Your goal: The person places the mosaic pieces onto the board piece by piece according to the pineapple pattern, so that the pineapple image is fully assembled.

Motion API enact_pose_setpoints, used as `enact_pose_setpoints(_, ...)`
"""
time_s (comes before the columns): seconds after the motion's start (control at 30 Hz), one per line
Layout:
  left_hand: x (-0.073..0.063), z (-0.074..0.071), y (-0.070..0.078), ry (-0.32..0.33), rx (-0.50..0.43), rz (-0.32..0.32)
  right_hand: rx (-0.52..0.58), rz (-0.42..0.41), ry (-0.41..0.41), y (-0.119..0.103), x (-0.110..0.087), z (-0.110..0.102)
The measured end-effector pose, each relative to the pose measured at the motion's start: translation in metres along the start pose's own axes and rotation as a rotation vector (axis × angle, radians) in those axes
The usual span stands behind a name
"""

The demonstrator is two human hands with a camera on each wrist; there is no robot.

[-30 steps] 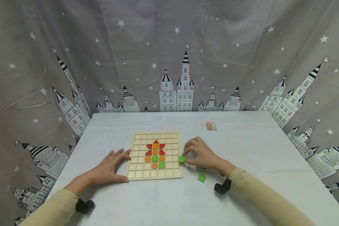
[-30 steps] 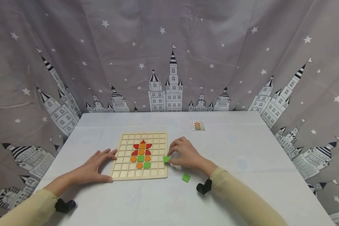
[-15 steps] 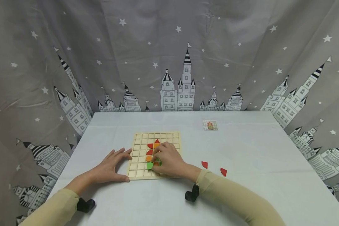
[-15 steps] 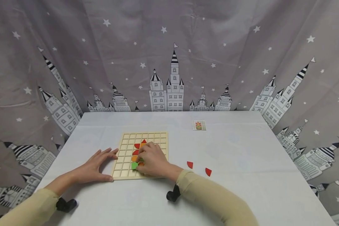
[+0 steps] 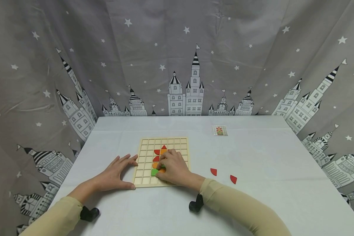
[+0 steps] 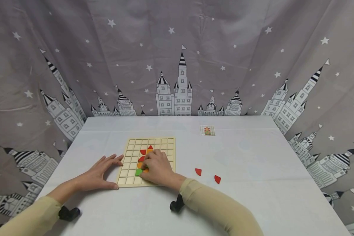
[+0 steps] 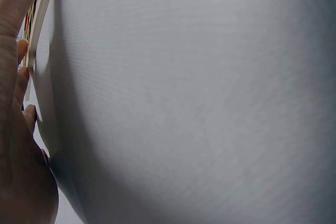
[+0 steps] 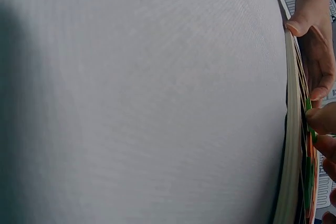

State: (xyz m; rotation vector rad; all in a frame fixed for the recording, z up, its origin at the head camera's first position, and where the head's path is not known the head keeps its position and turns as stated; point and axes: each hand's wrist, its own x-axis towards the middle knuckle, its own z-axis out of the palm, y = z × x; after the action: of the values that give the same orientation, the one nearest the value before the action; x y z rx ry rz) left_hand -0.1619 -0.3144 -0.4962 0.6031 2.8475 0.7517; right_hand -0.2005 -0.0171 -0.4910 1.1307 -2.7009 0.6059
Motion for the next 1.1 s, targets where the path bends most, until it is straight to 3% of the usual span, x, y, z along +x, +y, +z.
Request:
enact_pose_setpoints(0.33, 0.0, 0.001, -0.001, -0.005, -0.008, 0.009, 0.017, 0.042, -0.022, -0.002, 0.0, -0.002)
enact_pose_setpoints(0.77, 0.001, -0.001, 0.002, -0.011, -0.017, 0.004, 0.045, 0.037, -0.032, 0.001, -0.001, -0.009)
enact_pose_setpoints(0.93, 0.0, -0.003, 0.004, -0.002, -0.022, 0.004, 0.068, 0.057, -0.038, 0.011, -0.004, -0.023)
enact_pose_setpoints(1.1, 0.0, -0.003, 0.006, -0.002, -0.025, 0.011, 0.124, 0.105, -0.03, 0.035, -0.019, -0.047)
